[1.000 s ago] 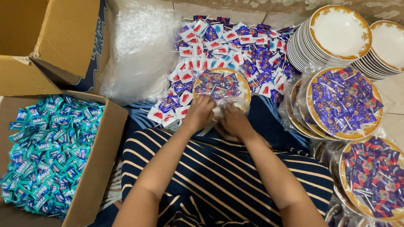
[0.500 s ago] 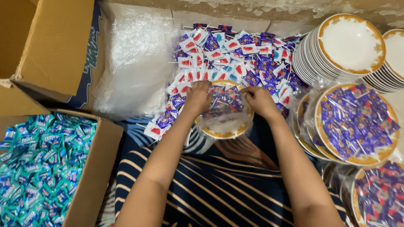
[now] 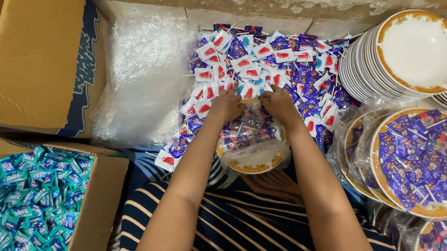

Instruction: The person arranges small packets onto decorative plates by hand, picking them from a pile on the floor and placing them in a circular pattern before pulling plastic film over the plate.

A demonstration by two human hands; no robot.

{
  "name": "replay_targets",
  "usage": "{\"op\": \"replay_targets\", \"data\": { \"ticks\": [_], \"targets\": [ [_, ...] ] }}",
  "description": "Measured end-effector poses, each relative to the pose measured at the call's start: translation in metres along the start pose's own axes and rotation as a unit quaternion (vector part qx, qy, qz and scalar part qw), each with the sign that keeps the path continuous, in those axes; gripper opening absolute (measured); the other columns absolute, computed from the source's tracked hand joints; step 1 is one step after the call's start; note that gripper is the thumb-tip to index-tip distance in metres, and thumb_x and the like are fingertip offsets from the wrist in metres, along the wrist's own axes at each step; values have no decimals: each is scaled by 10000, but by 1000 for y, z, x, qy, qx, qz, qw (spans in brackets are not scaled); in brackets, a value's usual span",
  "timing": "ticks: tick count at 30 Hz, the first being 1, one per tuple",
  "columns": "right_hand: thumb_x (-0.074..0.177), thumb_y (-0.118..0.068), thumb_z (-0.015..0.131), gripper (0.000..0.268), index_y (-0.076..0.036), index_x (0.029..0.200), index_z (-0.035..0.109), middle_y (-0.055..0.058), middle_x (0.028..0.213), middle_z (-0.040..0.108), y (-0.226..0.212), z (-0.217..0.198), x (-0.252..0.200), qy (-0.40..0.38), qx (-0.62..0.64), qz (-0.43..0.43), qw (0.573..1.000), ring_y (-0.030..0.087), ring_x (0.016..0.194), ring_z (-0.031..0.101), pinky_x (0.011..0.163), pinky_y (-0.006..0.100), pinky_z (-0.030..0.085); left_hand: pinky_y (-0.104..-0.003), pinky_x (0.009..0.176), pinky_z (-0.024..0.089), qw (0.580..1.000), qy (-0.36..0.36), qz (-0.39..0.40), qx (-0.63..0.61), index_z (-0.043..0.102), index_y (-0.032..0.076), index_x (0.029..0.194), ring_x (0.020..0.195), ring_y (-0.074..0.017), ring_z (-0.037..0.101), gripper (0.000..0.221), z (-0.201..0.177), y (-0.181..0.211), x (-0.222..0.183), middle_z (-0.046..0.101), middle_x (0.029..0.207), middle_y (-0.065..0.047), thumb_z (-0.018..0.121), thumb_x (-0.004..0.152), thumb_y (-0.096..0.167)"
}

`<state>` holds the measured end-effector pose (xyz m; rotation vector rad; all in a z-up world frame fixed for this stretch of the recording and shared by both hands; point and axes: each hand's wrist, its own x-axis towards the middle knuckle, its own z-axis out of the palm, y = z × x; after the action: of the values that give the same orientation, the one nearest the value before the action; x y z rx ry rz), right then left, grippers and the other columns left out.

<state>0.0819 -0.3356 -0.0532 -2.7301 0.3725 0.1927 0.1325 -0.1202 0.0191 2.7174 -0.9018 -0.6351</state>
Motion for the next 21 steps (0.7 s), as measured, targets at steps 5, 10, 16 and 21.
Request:
{"op": "replay_targets", "data": {
  "ticks": [5, 10, 16, 21],
  "targets": [
    [889, -355, 652, 266, -248, 1093, 785, 62, 1251, 635, 13, -3, -15, 89, 52, -43, 994, 359, 1174, 586, 1022, 487, 501, -498, 986, 513, 998, 12, 30, 58, 641, 98, 1353, 1305, -368, 483, 554, -8, 9, -11, 379, 1632, -2, 507, 934, 435],
    [897, -230, 657, 348, -184, 1228, 754, 143, 1303, 602, 24, -39, -32, 204, 127, -33, 970, 423, 1193, 576, 1073, 509, 464, -591, 1013, 464, 997, 31, 12, 63, 546, 325, 1427, 1320, -397, 489, 554, 12, -10, -10, 337, 1628, -35, 526, 928, 565],
    [921, -234, 658, 315, -306, 1212, 756, 89, 1312, 623, 13, -79, -66, 186, 178, -23, 966, 397, 1215, 598, 1050, 509, 482, -567, 1072, 371, 993, 62, -9, 97, 622, 255, 1361, 1370, -389, 445, 500, -1, 8, -18, 364, 1615, -145, 577, 933, 510],
    [940, -253, 686, 276, -364, 1178, 770, 50, 1256, 653, -3, -78, -88, 153, 245, 13, 957, 328, 1153, 642, 1006, 451, 526, -594, 1118, 295, 999, -3, 15, 46, 535, 336, 1448, 1558, -313, 119, 534, 21, -4, 5, 218, 1696, -14, 538, 946, 518]
  ]
}}
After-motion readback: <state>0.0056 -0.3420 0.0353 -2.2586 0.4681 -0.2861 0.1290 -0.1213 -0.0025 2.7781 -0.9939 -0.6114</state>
